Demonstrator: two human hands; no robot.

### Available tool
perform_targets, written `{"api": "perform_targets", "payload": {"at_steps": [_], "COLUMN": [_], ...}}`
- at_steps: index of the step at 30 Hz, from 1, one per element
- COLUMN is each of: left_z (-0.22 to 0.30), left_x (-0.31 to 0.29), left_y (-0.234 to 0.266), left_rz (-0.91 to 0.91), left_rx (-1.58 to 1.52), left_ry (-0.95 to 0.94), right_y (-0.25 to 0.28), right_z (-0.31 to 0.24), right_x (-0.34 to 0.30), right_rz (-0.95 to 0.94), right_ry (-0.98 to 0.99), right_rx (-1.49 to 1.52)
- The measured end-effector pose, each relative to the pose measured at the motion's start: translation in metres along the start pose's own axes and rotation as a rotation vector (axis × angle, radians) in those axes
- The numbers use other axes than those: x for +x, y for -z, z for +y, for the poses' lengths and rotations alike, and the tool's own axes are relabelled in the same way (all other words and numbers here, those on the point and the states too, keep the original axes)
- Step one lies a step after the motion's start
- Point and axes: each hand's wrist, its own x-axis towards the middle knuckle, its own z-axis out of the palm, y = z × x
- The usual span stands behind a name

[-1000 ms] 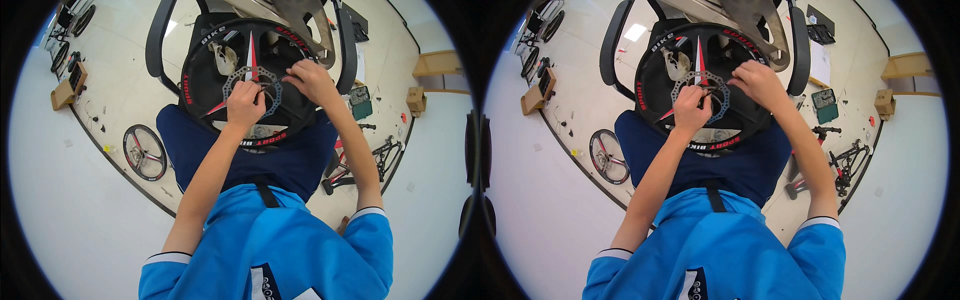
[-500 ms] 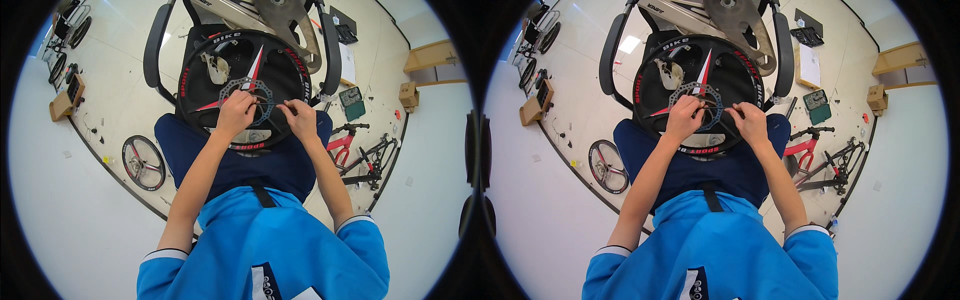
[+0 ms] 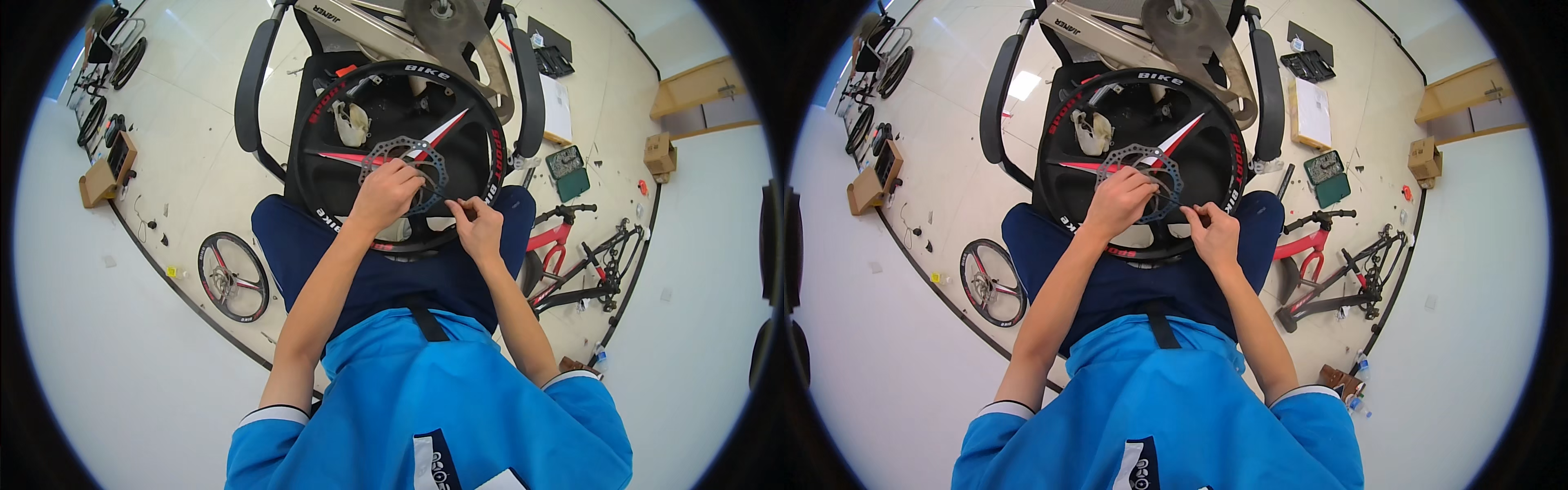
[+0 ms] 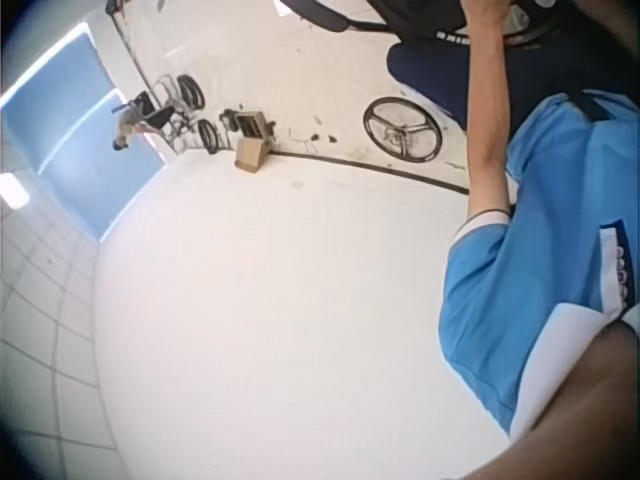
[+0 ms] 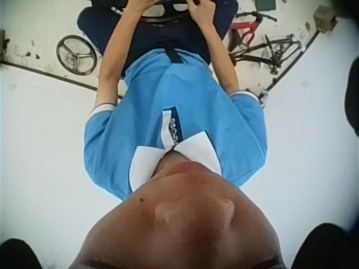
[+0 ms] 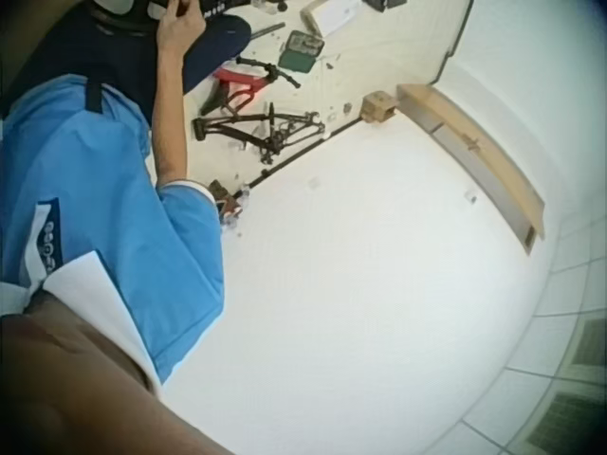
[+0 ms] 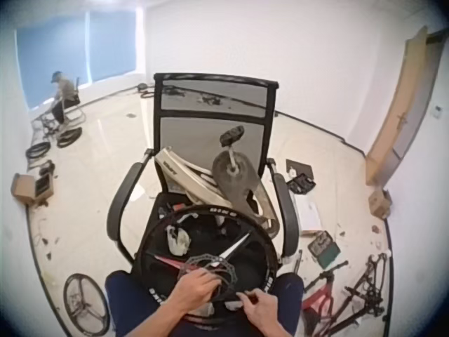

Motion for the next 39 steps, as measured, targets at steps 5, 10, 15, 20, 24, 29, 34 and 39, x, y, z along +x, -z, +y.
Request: {"api": "perform_targets", "payload": {"at_steps": [5,10,15,20,24,29,34,39], "left_z": [0.006,0.010,0.024,0.047,0.069,0.084,0.079,0.070], "left_x": [-0.006,-0.004,-0.004,-0.029,-0.065,-0.083,-0.096,-0.099], "left_y": [-0.003,-0.003,0.007,0.029,0.037,0.028,0.034,0.042], "left_rz": [0.038,0.127,0.163,0.287,0.335,0.267,0.261,0.256], "left_rx": [-0.030,-0.070,-0.089,-0.091,-0.138,-0.197,-0.150,-0.114], "left_ry": [0.048,0.131,0.217,0.335,0.488,0.555,0.588,0.607], "right_y": [0.007,0.014,-0.043,-0.077,-0.081,-0.104,-0.099,-0.098], "right_z": [-0.001,0.037,0.067,0.061,0.059,0.106,0.069,0.067], "right_x": [0.002,0.046,0.096,0.128,0.136,0.159,0.167,0.183], "right_rz": [-0.093,-0.305,-0.364,-0.408,-0.515,-0.542,-0.697,-0.677], "right_ry": [-0.014,-0.285,-0.140,0.259,0.040,0.261,0.314,0.487], "right_rx": [0.024,0.542,0.246,-0.381,0.102,-0.048,-0.081,-0.241]}}
